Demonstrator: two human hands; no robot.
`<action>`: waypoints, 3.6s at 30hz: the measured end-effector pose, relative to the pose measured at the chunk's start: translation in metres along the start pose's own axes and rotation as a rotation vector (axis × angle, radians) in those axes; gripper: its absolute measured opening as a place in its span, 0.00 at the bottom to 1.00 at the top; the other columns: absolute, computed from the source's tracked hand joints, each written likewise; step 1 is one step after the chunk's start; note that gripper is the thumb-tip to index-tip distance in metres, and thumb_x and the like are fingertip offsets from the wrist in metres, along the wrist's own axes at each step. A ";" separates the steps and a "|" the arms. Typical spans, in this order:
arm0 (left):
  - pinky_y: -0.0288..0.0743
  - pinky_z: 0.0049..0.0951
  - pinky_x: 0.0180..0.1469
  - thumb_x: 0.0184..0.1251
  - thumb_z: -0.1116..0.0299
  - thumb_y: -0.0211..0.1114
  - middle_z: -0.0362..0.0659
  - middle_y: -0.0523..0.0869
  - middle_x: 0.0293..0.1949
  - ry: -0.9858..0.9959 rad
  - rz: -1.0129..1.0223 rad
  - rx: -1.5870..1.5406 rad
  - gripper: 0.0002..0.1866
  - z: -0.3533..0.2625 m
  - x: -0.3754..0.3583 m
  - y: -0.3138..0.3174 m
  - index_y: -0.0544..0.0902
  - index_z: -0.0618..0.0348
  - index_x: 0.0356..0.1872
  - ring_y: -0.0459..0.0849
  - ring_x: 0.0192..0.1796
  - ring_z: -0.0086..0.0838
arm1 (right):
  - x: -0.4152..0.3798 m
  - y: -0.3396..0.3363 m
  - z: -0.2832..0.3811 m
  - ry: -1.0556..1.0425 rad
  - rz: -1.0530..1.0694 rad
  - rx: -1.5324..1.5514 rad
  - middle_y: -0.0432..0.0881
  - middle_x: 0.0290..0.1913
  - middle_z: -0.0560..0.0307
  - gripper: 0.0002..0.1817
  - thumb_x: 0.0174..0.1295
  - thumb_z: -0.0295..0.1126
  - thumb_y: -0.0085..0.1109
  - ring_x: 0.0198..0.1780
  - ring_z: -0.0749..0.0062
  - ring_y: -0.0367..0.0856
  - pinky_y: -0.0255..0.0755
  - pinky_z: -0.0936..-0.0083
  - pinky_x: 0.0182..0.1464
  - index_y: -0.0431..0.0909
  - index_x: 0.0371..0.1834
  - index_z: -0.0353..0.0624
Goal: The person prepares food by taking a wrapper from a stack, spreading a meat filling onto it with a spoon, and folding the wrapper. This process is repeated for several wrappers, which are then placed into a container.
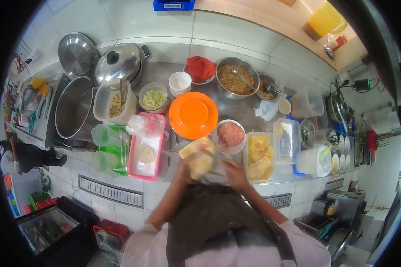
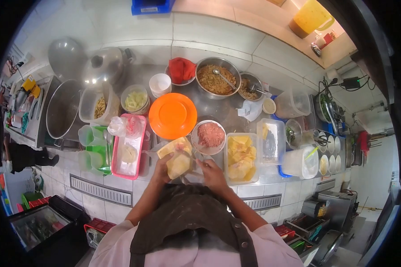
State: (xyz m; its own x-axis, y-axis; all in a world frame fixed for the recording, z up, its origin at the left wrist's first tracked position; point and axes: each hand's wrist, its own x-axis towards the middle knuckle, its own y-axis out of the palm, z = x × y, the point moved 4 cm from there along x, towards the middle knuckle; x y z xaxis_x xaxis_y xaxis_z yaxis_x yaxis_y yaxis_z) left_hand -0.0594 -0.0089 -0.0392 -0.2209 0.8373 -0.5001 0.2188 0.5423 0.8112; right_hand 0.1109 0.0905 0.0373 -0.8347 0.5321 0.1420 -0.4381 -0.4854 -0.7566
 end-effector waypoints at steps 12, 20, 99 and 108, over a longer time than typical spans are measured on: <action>0.79 0.51 0.61 0.62 0.65 0.61 0.55 0.81 0.59 -0.031 0.066 -0.114 0.31 -0.009 -0.005 0.001 0.69 0.64 0.67 0.84 0.58 0.50 | 0.037 -0.049 -0.018 0.349 0.160 0.413 0.87 0.35 0.45 0.19 0.61 0.19 0.56 0.36 0.63 0.86 0.78 0.72 0.44 0.84 0.56 0.41; 0.79 0.48 0.62 0.65 0.59 0.63 0.54 0.81 0.59 0.013 0.147 -0.068 0.31 -0.016 -0.003 -0.002 0.69 0.64 0.67 0.84 0.58 0.47 | 0.027 -0.019 0.002 0.003 0.000 -0.004 0.83 0.46 0.48 0.15 0.66 0.24 0.60 0.48 0.65 0.84 0.77 0.72 0.47 0.82 0.56 0.38; 0.77 0.54 0.64 0.60 0.71 0.61 0.57 0.79 0.61 0.028 0.142 -0.148 0.32 -0.027 -0.031 -0.008 0.69 0.68 0.67 0.82 0.60 0.51 | 0.019 0.005 -0.051 0.260 0.326 -0.446 0.80 0.43 0.38 0.09 0.63 0.24 0.51 0.35 0.46 0.84 0.79 0.54 0.33 0.76 0.43 0.30; 0.76 0.54 0.65 0.61 0.66 0.60 0.56 0.79 0.63 -0.099 0.142 -0.156 0.33 -0.014 -0.013 -0.013 0.68 0.66 0.69 0.81 0.62 0.52 | 0.036 -0.042 -0.094 0.878 0.411 0.689 0.84 0.35 0.60 0.16 0.65 0.21 0.51 0.21 0.82 0.67 0.62 0.82 0.23 0.82 0.55 0.35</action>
State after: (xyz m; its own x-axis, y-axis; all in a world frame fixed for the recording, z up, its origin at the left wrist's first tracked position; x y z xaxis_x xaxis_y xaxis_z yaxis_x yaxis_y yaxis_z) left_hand -0.0731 -0.0273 -0.0388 -0.1026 0.9112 -0.3990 0.0895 0.4079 0.9086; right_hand 0.1307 0.1957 0.0140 -0.5578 0.4121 -0.7204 -0.5019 -0.8588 -0.1026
